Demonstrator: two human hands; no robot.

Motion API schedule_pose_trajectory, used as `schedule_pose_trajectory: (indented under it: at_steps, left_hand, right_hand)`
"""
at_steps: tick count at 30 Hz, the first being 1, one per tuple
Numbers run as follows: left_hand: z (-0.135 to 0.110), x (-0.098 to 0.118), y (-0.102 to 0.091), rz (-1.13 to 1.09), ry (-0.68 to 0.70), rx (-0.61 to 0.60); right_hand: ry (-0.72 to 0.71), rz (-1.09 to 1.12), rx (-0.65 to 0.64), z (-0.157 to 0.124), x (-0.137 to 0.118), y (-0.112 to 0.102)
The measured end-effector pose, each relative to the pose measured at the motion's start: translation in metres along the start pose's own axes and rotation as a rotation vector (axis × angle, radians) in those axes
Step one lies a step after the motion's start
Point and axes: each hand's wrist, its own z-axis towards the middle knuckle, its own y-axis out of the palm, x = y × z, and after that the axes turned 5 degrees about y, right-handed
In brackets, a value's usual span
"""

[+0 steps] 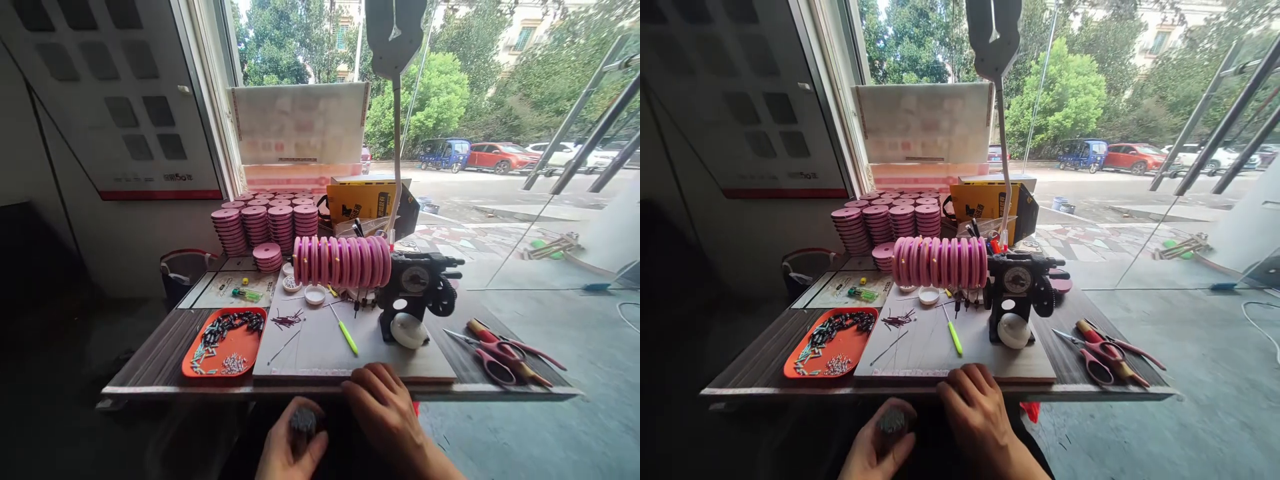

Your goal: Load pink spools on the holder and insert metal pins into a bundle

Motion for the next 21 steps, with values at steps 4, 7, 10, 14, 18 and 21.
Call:
schedule_pose_trajectory:
  at_steps: [4,7,10,14,18,21]
  left_hand:
    - [0.003,0.008,0.001,-0.254,-0.273,-0.042]
    - [0.003,0.016,0.007,-0.448,-0.404,-0.138]
    - [0.005,0.017,0.014,-0.507,-0.402,-0.184]
    - [0.01,0.014,0.023,-0.518,-0.386,-0.26]
    - [0.016,0.025,0.041,-0.488,-0.349,-0.201]
    - [0.021,0.034,0.063,-0.422,-0.284,-0.146]
  right_hand:
    - [0.052,0.004,-0.007,-0.004,-0.001,0.0]
    - [0.123,0.013,0.016,-0.012,0.001,-0.013]
    - [0.274,-0.082,0.131,-0.02,0.019,-0.034]
    - [0.486,-0.29,0.247,-0.021,0.054,-0.053]
    - [0.572,-0.222,0.308,-0.014,0.048,-0.049]
    - [0.613,0.102,0.202,-0.011,0.02,-0.045]
